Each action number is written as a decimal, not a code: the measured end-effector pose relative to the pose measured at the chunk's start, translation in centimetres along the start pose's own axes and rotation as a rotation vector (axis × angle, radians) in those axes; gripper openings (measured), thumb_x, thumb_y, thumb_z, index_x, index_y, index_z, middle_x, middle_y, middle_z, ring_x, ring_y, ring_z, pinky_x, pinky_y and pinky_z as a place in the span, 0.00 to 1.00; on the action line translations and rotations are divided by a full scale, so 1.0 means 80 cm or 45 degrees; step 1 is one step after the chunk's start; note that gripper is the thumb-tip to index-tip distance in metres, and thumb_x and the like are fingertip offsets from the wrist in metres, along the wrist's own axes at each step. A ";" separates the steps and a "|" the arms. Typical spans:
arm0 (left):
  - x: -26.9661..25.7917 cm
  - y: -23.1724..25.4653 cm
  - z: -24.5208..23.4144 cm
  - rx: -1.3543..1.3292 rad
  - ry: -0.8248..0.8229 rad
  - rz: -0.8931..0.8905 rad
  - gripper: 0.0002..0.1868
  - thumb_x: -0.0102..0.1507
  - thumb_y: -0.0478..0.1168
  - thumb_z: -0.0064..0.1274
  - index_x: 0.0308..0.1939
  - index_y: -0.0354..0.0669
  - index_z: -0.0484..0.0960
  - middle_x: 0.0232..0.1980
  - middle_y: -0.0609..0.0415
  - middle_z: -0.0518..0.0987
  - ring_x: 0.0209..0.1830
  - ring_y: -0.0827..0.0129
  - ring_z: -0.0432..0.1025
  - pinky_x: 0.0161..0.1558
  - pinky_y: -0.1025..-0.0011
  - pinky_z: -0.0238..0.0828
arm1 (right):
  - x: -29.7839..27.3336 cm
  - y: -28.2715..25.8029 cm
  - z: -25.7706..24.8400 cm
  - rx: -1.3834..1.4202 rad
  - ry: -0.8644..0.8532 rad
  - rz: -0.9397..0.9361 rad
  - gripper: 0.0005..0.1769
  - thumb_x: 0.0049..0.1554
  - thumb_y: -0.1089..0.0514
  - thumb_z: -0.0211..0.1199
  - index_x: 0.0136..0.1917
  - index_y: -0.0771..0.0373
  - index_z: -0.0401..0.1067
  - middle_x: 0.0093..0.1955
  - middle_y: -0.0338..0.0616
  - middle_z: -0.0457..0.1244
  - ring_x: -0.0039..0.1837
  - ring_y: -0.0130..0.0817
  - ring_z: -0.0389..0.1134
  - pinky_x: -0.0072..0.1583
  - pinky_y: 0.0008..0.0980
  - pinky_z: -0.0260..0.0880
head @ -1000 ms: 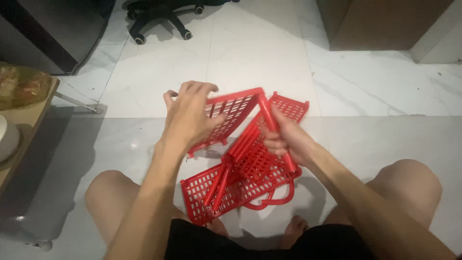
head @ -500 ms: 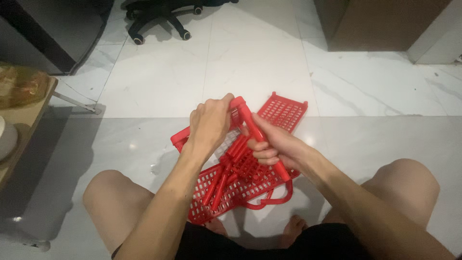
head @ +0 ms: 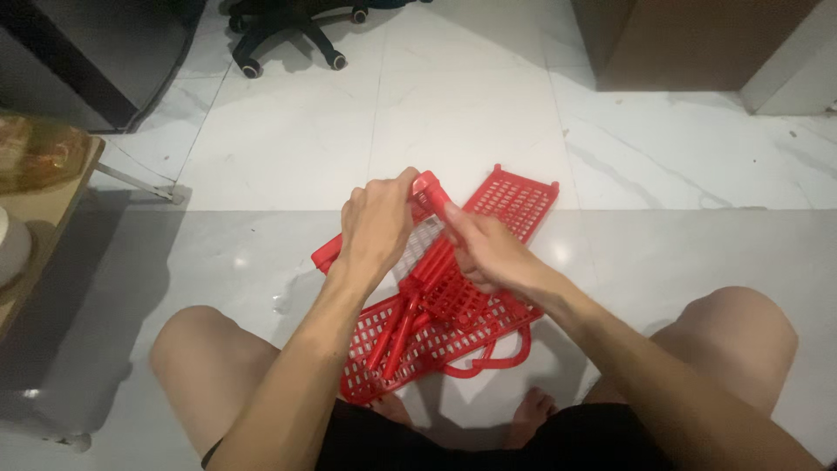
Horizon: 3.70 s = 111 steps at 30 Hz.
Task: The person assembles a red plastic storage rack by hand. They connect the side panels to the base and insert the vertical support rods to form the structure.
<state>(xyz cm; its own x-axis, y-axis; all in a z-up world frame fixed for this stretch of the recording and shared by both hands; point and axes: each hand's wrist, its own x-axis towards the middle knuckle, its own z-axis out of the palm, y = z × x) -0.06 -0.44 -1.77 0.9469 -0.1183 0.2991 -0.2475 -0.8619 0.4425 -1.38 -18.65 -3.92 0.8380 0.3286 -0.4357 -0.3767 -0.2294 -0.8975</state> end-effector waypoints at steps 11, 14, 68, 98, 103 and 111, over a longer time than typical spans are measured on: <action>0.005 0.002 0.004 0.012 0.054 0.044 0.12 0.62 0.30 0.46 0.46 0.44 0.80 0.34 0.40 0.83 0.36 0.38 0.77 0.37 0.43 0.71 | -0.006 -0.001 -0.012 0.047 -0.059 0.106 0.28 0.63 0.30 0.39 0.42 0.55 0.61 0.24 0.28 0.44 0.23 0.21 0.41 0.25 0.25 0.38; 0.009 -0.001 -0.001 -0.050 0.078 0.004 0.11 0.64 0.31 0.44 0.46 0.44 0.81 0.32 0.40 0.82 0.36 0.39 0.77 0.38 0.44 0.71 | -0.003 0.006 -0.005 -0.501 0.226 -0.484 0.28 0.67 0.33 0.46 0.41 0.57 0.68 0.26 0.27 0.53 0.28 0.18 0.55 0.30 0.23 0.57; -0.087 -0.144 0.176 0.305 0.111 0.450 0.26 0.61 0.29 0.53 0.63 0.49 0.79 0.65 0.57 0.78 0.63 0.61 0.72 0.63 0.50 0.65 | 0.019 0.070 0.024 0.579 -0.218 0.262 0.42 0.62 0.34 0.41 0.83 0.51 0.38 0.83 0.53 0.39 0.79 0.50 0.54 0.76 0.48 0.58; -0.082 -0.227 0.247 0.619 -1.077 -0.706 0.47 0.72 0.55 0.39 0.83 0.39 0.30 0.39 0.43 0.81 0.29 0.65 0.75 0.32 0.65 0.77 | 0.093 0.212 -0.042 0.902 0.056 0.545 0.23 0.60 0.49 0.59 0.65 0.60 0.67 0.64 0.44 0.63 0.64 0.40 0.66 0.60 0.35 0.71; -0.090 -0.220 0.266 0.205 -0.784 -0.681 0.34 0.70 0.50 0.47 0.75 0.38 0.55 0.46 0.42 0.80 0.40 0.56 0.78 0.42 0.59 0.81 | 0.113 0.232 -0.046 0.928 0.061 0.556 0.21 0.60 0.50 0.61 0.63 0.58 0.65 0.63 0.45 0.63 0.62 0.42 0.66 0.57 0.38 0.69; -0.092 -0.089 0.267 -0.141 -1.149 -0.456 0.30 0.68 0.55 0.52 0.66 0.39 0.69 0.67 0.44 0.68 0.69 0.55 0.63 0.73 0.53 0.59 | 0.145 0.325 -0.053 0.856 0.087 0.503 0.38 0.53 0.46 0.68 0.72 0.58 0.59 0.73 0.53 0.56 0.68 0.50 0.61 0.65 0.50 0.66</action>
<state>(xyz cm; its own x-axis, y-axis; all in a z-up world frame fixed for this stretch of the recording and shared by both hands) -0.84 -3.97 -25.21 0.7599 -0.2308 -0.6077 0.1115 -0.8747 0.4716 0.27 -24.71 -32.02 0.6065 0.2757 -0.7457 -0.7918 0.2941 -0.5353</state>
